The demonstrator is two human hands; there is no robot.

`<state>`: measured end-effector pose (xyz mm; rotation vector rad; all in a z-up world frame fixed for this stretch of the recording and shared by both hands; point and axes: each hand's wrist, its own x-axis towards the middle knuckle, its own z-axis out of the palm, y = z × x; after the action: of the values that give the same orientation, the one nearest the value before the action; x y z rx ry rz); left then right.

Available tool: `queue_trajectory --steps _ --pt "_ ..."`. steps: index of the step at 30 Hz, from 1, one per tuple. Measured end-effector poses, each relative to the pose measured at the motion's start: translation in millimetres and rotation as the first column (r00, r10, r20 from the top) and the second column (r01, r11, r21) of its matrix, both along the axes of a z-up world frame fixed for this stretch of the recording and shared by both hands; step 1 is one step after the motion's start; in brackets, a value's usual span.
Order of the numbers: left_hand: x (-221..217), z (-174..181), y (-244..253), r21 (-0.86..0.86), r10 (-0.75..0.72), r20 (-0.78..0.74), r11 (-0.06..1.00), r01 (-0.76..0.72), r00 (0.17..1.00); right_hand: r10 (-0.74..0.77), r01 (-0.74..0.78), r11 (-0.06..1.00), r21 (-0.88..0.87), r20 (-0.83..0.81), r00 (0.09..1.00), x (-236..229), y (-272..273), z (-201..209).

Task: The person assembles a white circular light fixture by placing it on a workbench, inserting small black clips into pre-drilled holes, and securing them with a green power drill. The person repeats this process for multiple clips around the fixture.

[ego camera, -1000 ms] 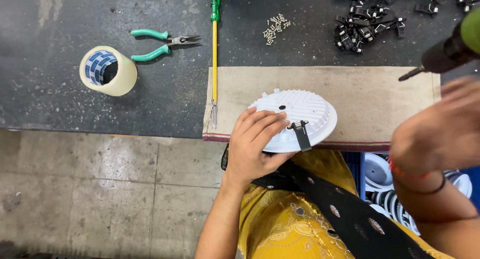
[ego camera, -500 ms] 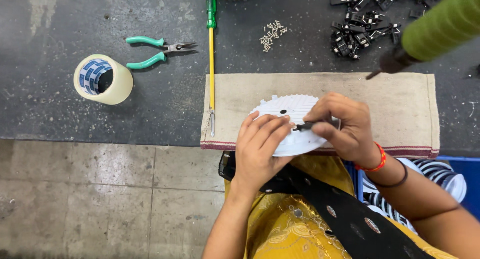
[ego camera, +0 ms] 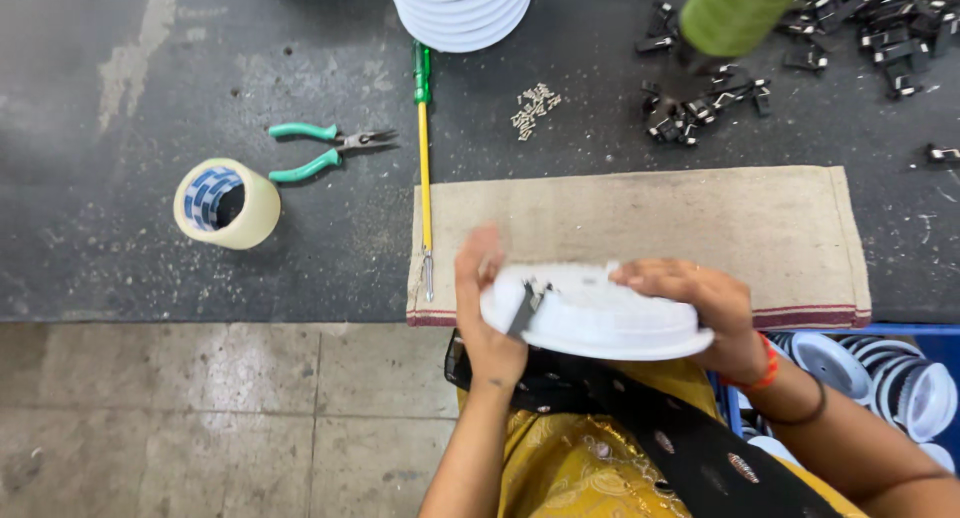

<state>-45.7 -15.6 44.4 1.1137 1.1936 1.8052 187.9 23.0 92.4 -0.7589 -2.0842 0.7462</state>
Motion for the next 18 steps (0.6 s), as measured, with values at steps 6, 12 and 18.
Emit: queue_trajectory --steps 6,12,18 --pt "2 -6 -7 0.068 -0.188 0.955 0.894 0.443 0.231 -0.183 0.089 0.926 0.366 0.230 0.956 -30 4 -21" --pt "-28 -9 10 -0.475 -0.093 -0.197 0.880 -0.012 0.976 -0.104 0.078 0.981 0.176 0.140 0.985 -12 -3 -40" --pt "-26 -5 24 -0.194 -0.014 -0.801 0.952 -0.237 0.598 -0.626 0.592 0.780 0.203 0.223 0.748 69 104 -60"
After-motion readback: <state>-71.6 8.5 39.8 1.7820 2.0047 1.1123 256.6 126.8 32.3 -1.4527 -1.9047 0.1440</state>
